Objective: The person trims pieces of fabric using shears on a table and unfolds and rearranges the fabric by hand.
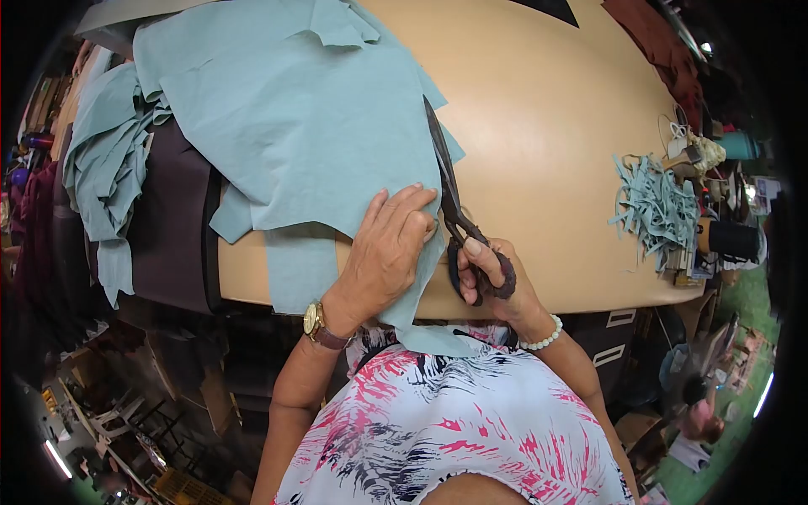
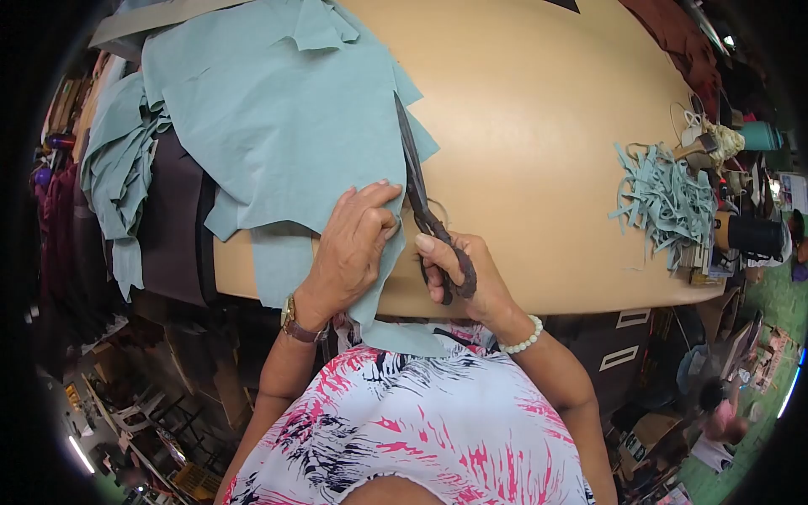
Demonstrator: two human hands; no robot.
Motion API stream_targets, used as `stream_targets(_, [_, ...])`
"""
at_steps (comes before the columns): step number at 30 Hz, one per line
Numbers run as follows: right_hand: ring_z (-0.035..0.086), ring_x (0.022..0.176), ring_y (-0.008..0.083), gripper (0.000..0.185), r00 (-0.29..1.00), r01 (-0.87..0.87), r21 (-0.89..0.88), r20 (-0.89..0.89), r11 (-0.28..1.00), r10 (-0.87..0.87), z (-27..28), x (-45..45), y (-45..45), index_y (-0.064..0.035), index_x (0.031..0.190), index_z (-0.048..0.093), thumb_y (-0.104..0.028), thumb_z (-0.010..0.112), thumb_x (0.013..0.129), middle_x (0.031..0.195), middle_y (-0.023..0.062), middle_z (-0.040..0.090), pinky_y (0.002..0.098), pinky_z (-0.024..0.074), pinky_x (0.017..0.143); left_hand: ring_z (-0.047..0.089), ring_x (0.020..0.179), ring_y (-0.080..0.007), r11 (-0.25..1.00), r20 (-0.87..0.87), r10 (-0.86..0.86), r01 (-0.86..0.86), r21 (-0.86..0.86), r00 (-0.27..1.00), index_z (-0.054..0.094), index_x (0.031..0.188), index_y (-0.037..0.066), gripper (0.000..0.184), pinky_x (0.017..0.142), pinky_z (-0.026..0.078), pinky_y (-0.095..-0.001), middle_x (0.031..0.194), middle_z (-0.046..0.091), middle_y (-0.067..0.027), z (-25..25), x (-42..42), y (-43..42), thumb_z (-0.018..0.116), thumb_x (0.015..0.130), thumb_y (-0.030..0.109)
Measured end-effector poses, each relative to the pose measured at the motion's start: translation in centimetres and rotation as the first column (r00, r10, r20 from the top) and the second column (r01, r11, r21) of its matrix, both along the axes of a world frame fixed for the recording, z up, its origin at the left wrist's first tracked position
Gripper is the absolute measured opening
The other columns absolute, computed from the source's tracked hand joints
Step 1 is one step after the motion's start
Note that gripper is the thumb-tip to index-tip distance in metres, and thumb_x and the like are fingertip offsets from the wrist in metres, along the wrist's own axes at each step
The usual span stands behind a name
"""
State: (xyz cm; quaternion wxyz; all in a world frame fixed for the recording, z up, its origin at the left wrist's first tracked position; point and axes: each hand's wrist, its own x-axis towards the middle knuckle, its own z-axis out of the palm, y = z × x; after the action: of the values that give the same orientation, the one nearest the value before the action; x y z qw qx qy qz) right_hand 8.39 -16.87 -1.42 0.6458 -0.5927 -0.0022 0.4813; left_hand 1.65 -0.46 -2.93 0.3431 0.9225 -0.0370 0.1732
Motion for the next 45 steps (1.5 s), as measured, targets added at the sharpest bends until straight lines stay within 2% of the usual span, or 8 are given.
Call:
stream_targets(18, [0.042,0.037,0.0046,0.028,0.999,-0.024,-0.087,0.027,0.996,0.027,0.1,-0.5,-0.1,-0.0024,0.07,0.055,-0.026,0.06,0.084,0.049,-0.0018,0.045,0.0182,0.0325,0.036,0.044,0.114,-0.0327,1.0,-0.027,-0.015,0.014,-0.014,1.0,0.044,0.089,0.001,0.011,0.094,0.032,-0.0501,0.117,0.049,-0.0159,-0.8,-0.3,0.1,0.049,0.079,0.001])
stream_targets(27, [0.044,0.041,0.0067,0.033,0.999,0.004,0.008,0.054,1.0,-0.005,0.0,0.1,0.5,-0.0034,0.071,0.054,-0.034,0.061,0.082,0.053,-0.0001,0.046,0.0202,0.0341,0.038,0.047,0.112,-0.0328,0.999,0.002,-0.026,0.026,-0.027,1.0,0.044,0.089,0.002,0.013,0.093,0.033,-0.0496,0.116,0.05,-0.0156,-0.3,-0.6,-0.2,0.051,0.078,-0.001])
stream_targets(35, [0.044,0.042,0.0072,0.034,0.995,0.058,0.024,0.077,0.998,-0.06,0.6,0.7,1.8,-0.0034,0.071,0.053,-0.035,0.059,0.083,0.054,0.0006,0.045,0.0196,0.0346,0.04,0.047,0.113,-0.0324,0.999,-0.015,-0.038,0.038,-0.026,0.999,0.045,0.091,0.003,0.015,0.094,0.033,-0.0494,0.117,0.051,-0.0153,0.1,-1.4,-0.4,0.052,0.077,-0.002])
stream_targets(38, [0.044,0.043,0.0071,0.034,0.996,0.061,0.01,0.06,0.998,-0.062,0.4,0.7,1.7,-0.0034,0.071,0.053,-0.034,0.059,0.083,0.055,0.0003,0.044,0.0198,0.0345,0.04,0.046,0.113,-0.0316,0.998,-0.022,-0.05,0.05,-0.031,0.998,0.044,0.087,0.002,0.009,0.093,0.033,-0.0507,0.117,0.05,-0.0152,0.1,-1.4,-0.5,0.049,0.08,0.002])
stream_targets(45, [0.044,0.044,0.0064,0.033,0.995,0.092,0.008,0.043,0.996,-0.093,0.4,0.4,1.5,-0.0042,0.068,0.051,-0.032,0.059,0.084,0.055,-0.0002,0.044,0.0196,0.0339,0.039,0.045,0.113,-0.0315,0.998,-0.024,-0.058,0.057,-0.033,0.998,0.043,0.086,0.002,0.009,0.093,0.032,-0.0507,0.117,0.05,-0.0154,-0.1,-1.5,-0.5,0.049,0.08,0.002])
